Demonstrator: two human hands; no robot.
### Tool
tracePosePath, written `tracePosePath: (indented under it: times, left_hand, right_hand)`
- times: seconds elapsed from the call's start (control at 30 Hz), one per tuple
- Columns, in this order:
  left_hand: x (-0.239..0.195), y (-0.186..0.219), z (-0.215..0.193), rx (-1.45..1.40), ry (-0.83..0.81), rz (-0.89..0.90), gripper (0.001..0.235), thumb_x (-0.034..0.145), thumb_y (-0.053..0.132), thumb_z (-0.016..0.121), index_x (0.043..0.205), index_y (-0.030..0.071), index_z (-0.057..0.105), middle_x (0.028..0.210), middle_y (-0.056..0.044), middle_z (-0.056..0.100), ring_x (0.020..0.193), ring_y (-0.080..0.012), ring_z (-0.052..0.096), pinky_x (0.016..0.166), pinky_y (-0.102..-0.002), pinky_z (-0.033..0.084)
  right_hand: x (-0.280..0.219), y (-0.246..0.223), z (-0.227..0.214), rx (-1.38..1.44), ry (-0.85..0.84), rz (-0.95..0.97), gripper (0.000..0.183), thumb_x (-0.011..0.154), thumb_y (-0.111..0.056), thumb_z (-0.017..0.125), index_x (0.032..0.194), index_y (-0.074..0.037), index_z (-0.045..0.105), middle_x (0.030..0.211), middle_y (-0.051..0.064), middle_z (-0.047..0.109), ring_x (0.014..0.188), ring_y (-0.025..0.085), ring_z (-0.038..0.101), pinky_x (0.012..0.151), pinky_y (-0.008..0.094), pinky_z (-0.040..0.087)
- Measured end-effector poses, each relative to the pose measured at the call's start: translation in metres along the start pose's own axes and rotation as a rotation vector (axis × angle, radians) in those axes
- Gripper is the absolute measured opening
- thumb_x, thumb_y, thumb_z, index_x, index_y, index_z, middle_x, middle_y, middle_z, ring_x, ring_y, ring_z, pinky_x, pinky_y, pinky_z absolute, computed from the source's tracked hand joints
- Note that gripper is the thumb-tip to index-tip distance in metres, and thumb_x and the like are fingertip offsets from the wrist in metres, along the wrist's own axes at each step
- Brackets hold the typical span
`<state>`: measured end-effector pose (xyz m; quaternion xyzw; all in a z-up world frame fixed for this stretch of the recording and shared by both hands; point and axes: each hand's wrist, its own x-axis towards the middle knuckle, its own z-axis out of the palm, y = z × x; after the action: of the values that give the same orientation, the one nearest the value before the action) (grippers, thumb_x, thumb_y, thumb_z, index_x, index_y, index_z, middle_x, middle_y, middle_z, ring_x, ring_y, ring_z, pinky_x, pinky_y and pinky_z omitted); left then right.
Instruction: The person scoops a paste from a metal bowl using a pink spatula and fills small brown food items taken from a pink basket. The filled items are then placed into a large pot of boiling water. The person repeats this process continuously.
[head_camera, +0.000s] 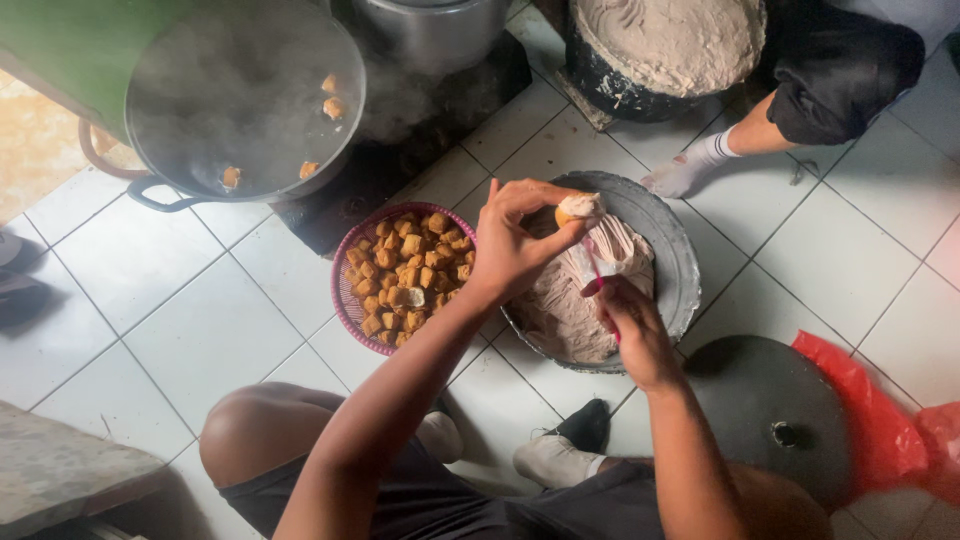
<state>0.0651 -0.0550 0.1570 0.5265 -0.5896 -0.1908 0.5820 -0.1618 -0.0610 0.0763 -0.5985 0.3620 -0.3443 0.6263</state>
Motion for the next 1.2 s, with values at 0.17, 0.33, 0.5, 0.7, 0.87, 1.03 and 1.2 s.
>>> tracePosePath:
  times: [0.17,0.33,0.5,0.7,0.87,1.03,1.2]
  left_hand:
    - [-0.006,-0.028,0.024,-0.247,0.01,-0.148,0.027,0.084,0.031,0.083,0.103,0.012,0.079,0.106,-0.002,0.077,0.099,-0.0147,0.071,0.105,-0.04,0.047]
    - [-0.016,-0.12,-0.024,-0.063,0.118,-0.354,0.035,0.086,0.029,0.08,0.113,0.006,0.074,0.104,-0.007,0.078,0.101,-0.0169,0.072,0.094,-0.031,0.054]
    - [-0.038,-0.223,-0.146,0.632,0.263,-0.529,0.024,0.085,0.027,0.078,0.106,0.015,0.076,0.102,-0.008,0.073,0.097,-0.0253,0.068,0.089,-0.04,0.053]
    - [-0.035,-0.286,-0.249,0.879,0.432,-0.631,0.027,0.089,0.032,0.075,0.112,0.018,0.073,0.11,-0.006,0.071,0.111,-0.0298,0.061,0.101,-0.043,0.044]
    - [-0.006,-0.297,-0.255,0.756,0.549,-0.563,0.04,0.086,0.027,0.075,0.123,0.016,0.066,0.11,-0.001,0.074,0.112,-0.0276,0.061,0.098,-0.049,0.036]
    - [-0.02,-0.277,-0.196,0.643,0.427,-0.427,0.023,0.101,0.025,0.065,0.122,0.018,0.068,0.114,0.003,0.076,0.117,-0.0215,0.067,0.106,-0.037,0.051]
    - [-0.082,-0.256,-0.124,0.563,-0.307,-0.543,0.038,0.094,0.035,0.071,0.128,0.016,0.066,0.136,-0.012,0.062,0.12,-0.03,0.06,0.1,-0.043,0.049]
  right_hand:
    - [-0.004,0.04,0.003,0.134,0.028,0.172,0.034,0.108,-0.034,0.053,0.109,-0.003,0.065,0.073,-0.009,0.04,0.064,0.004,0.035,0.056,0.022,0.026]
    - [-0.01,0.065,-0.035,0.308,0.162,0.423,0.038,0.107,-0.04,0.049,0.115,-0.005,0.062,0.078,-0.005,0.046,0.063,0.006,0.038,0.058,0.023,0.032]
    - [-0.028,0.108,-0.075,0.317,0.126,0.471,0.038,0.109,-0.04,0.049,0.115,-0.004,0.059,0.079,-0.003,0.046,0.063,0.007,0.037,0.055,0.024,0.03]
    - [-0.045,0.151,-0.075,0.37,0.249,0.674,0.038,0.107,-0.043,0.046,0.115,-0.008,0.059,0.076,-0.003,0.044,0.058,0.008,0.035,0.052,0.025,0.028]
    - [-0.04,0.17,-0.071,0.378,0.273,0.657,0.039,0.108,-0.04,0.045,0.116,-0.005,0.058,0.076,-0.001,0.046,0.06,0.008,0.037,0.054,0.025,0.032]
    - [-0.029,0.186,-0.077,-0.015,0.224,0.609,0.043,0.111,-0.039,0.046,0.112,-0.002,0.067,0.071,0.0,0.049,0.052,0.01,0.037,0.049,0.029,0.032]
    - [-0.029,0.207,-0.063,-1.067,-0.058,0.403,0.027,0.099,-0.023,0.053,0.118,-0.009,0.067,0.082,0.019,0.071,0.081,0.04,0.07,0.071,0.049,0.053]
